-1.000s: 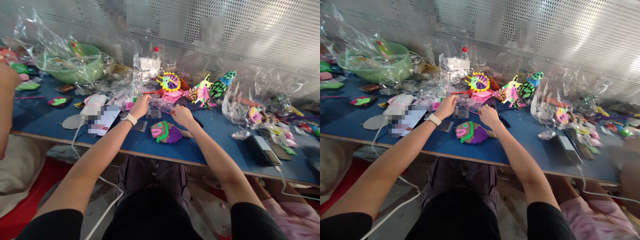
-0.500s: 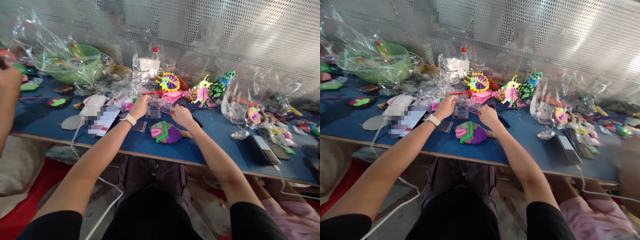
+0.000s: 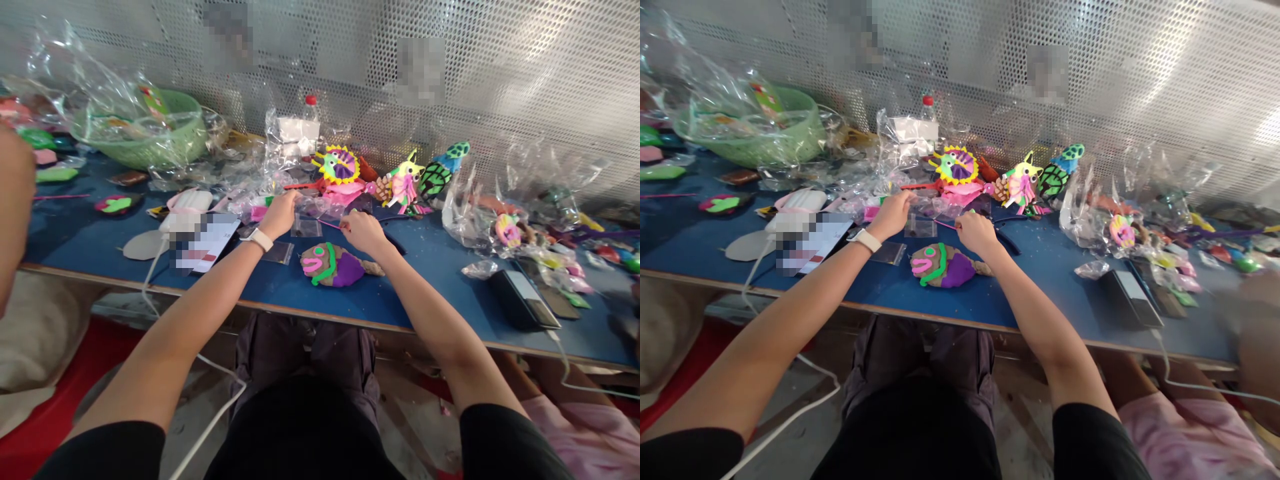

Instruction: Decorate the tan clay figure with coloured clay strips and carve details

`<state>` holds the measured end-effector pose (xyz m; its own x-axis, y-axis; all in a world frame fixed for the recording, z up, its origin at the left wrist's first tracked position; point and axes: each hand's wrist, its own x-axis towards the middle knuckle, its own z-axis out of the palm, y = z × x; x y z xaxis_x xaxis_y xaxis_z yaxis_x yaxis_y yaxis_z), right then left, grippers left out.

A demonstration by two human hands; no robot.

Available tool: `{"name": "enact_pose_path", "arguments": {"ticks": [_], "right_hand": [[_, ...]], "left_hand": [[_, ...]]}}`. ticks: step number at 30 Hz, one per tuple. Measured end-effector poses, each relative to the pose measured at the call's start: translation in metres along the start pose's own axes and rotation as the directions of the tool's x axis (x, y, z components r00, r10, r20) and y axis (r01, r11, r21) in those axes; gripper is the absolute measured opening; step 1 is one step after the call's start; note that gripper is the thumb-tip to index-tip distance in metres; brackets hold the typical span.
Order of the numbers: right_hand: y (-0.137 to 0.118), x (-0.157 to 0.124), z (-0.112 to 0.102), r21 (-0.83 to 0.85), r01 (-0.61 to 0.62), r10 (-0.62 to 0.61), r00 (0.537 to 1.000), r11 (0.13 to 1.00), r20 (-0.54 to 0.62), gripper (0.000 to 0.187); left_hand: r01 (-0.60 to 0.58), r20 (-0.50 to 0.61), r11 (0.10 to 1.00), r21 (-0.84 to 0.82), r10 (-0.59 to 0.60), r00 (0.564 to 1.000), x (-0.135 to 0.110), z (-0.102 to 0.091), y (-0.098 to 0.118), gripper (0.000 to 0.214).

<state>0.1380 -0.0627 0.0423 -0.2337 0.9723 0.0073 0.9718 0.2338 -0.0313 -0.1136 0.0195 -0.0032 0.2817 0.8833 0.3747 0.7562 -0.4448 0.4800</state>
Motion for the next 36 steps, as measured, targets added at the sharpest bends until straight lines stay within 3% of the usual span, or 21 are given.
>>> {"name": "enact_pose_path", "arguments": {"ticks": [12, 16, 19, 22, 25, 28, 31, 34, 36], "right_hand": [[-0.002, -0.002, -0.003, 0.007, -0.002, 0.002, 1.0, 1.0, 0.007, 0.039], [-0.002, -0.002, -0.003, -0.003, -0.003, 0.003, 1.0, 1.0, 0.006, 0.038], [-0.002, -0.002, -0.002, 0.005, 0.004, -0.004, 1.0, 1.0, 0.006, 0.039], [-0.001, -0.002, -0.001, 0.017, 0.006, -0.006, 1.0, 1.0, 0.002, 0.039], [-0.001, -0.001, -0.001, 0.02, 0.004, -0.004, 1.0, 1.0, 0.0, 0.038], [0.0, 0.0, 0.0, 0.022, 0.005, -0.005, 1.0, 1.0, 0.002, 0.038], [0.001, 0.001, 0.002, 0.026, 0.007, -0.007, 1.0, 1.0, 0.001, 0.038], [0.001, 0.0, 0.003, 0.026, 0.009, -0.009, 1.0, 1.0, -0.01, 0.038], [0.001, 0.0, 0.003, 0.024, 0.011, -0.011, 1.0, 1.0, -0.015, 0.038]], "left_hand": [[-0.009, 0.015, 0.999, -0.045, 0.009, 1.0, -0.002, -0.001, -0.001, 0.059], [-0.022, 0.013, 0.988, -0.155, 0.024, 1.0, 0.002, 0.002, -0.012, 0.065], [-0.048, -0.072, 0.955, -0.294, 0.028, 0.997, 0.008, 0.004, -0.021, 0.059], [-0.082, -0.188, 0.869, -0.488, -0.013, 0.982, 0.013, 0.004, -0.023, 0.051], [-0.042, -0.22, 0.73, -0.682, -0.15, 0.964, 0.014, 0.003, -0.014, 0.05], [0.034, -0.172, 0.568, -0.822, -0.305, 0.937, 0.012, 0.0, -0.001, 0.042], [0.101, -0.077, 0.42, -0.902, -0.386, 0.919, 0.008, -0.005, 0.01, 0.024], [0.162, 0.015, 0.341, -0.926, -0.397, 0.918, 0.004, -0.01, 0.017, 0.012], [0.197, 0.055, 0.334, -0.922, -0.389, 0.919, 0.001, -0.013, 0.02, 0.016]]}}
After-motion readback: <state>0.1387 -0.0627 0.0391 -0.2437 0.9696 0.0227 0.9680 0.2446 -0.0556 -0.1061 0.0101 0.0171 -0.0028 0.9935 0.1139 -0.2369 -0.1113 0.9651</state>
